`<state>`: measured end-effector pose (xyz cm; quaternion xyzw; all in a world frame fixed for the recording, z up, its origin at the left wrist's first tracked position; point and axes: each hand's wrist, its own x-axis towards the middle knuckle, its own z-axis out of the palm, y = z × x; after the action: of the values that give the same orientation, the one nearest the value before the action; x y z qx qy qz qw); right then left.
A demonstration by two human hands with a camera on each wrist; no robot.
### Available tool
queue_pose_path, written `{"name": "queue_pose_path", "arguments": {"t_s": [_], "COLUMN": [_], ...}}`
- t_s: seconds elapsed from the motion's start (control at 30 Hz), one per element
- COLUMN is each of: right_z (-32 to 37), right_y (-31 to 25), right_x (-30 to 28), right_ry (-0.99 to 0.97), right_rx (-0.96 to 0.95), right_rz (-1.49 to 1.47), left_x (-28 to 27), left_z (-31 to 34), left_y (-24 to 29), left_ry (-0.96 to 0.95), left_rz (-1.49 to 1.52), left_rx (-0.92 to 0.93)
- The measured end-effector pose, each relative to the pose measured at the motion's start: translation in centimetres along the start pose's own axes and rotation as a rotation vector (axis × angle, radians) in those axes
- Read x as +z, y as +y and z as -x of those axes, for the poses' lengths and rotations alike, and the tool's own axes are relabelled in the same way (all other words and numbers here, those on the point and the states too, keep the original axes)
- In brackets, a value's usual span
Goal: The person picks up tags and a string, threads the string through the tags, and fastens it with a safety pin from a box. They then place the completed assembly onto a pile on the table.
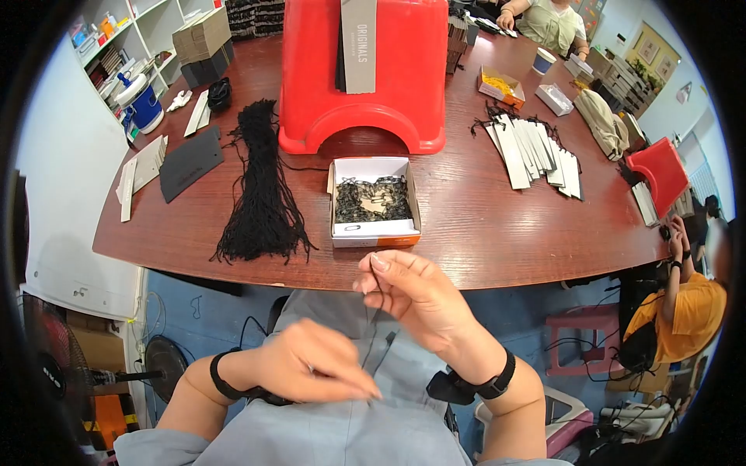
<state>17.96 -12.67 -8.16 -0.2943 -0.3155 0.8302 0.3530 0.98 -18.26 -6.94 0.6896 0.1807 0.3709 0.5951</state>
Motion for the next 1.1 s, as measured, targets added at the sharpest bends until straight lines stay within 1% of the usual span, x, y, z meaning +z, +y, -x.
{"name": "queue_pose_path", "arguments": {"t_s": [0.03, 0.07, 0.13, 0.17, 0.23, 0.3, 0.37, 0.4, 0.43, 0.47, 0.53, 0.6, 0.63, 0.7, 0.73, 0.8, 0.83, 0.9, 0.97, 1.03, 1.1], "right_z": [0.0, 0.1, 0.1, 0.2, 0.3, 0.4, 0.6, 0.8, 1.0, 1.2, 1.3, 1.4, 1.4, 1.4, 1.5, 1.6, 1.6, 1.5, 1.5, 1.6, 1.6], "right_y": [-0.3, -0.6, -1.0, -1.3, -1.7, -1.8, -1.7, -1.7, -1.7, -1.6, -1.3, -1.1, -1.0, -0.8, -0.8, -0.8, -0.7, -0.1, 0.1, 0.2, 0.3], "right_x": [0.1, 0.2, 0.3, 0.6, 0.8, 0.8, 0.6, 0.9, 1.4, 1.7, 1.8, 1.3, 1.2, 1.2, 1.1, 1.0, 0.9, 0.6, 0.4, 0.3, 0.2], "right_ry": [0.024, 0.025, 0.033, 0.013, 0.018, 0.025, -0.013, -0.010, -0.008, -0.008, -0.027, -0.036, -0.035, -0.007, -0.006, -0.004, -0.003, 0.076, 0.053, 0.029, 0.006], "right_rx": [-0.031, -0.033, -0.021, -0.035, -0.072, -0.108, -0.142, -0.143, -0.119, -0.094, -0.114, -0.154, -0.156, -0.236, -0.236, -0.306, -0.306, -0.248, -0.266, -0.287, -0.287], "right_rz": [0.045, 0.046, 0.101, 0.115, 0.169, 0.221, 0.400, 0.399, 0.461, 0.522, 0.535, 0.731, 0.729, 0.773, 0.773, 0.969, 0.968, 0.946, 0.964, 0.984, 0.963], "left_x": [-0.7, -0.7, -1.1, -1.2, -1.5, -1.7, -1.8, -1.9, -1.9, -1.8, -1.6, -1.6, -1.6, -1.8, -1.8, -1.9, -1.9, -1.9, -1.8, -1.5, -1.7], "left_z": [0.2, 0.3, -0.2, -0.3, -0.4, -0.7, -1.0, -1.0, -1.1, -1.3, -1.8, -2.1, -2.2, -2.4, -2.5, -2.7, -2.7, -2.6, -2.6, -2.9, -2.9], "left_y": [-0.5, -1.2, -1.0, -1.3, -2.3, -2.1, -1.8, -1.7, -1.6, -1.5, -1.3, -1.2, -1.2, -1.3, -1.3, -0.8, -0.6, -0.7, -0.9, -1.2, -1.5], "left_ry": [0.069, 0.214, 0.436, 0.435, 0.573, 0.591, 0.607, 0.561, 0.515, 0.514, 0.482, 0.470, 0.458, 0.454, 0.451, 0.451, 0.450, 0.424, 0.400, 0.460, 0.459], "left_rz": [0.039, 0.134, 0.435, 0.436, 0.678, 0.699, 0.721, 0.746, 0.771, 0.771, 0.785, 0.769, 0.752, 0.728, 0.706, 0.706, 0.707, 0.720, 0.734, 0.816, 0.848], "left_rx": [-0.018, -0.062, -0.286, -0.285, -0.368, -0.367, -0.369, -0.377, -0.383, -0.384, -0.387, -0.403, -0.419, -0.424, -0.427, -0.441, -0.455, -0.449, -0.439, -0.404, -0.379]}}
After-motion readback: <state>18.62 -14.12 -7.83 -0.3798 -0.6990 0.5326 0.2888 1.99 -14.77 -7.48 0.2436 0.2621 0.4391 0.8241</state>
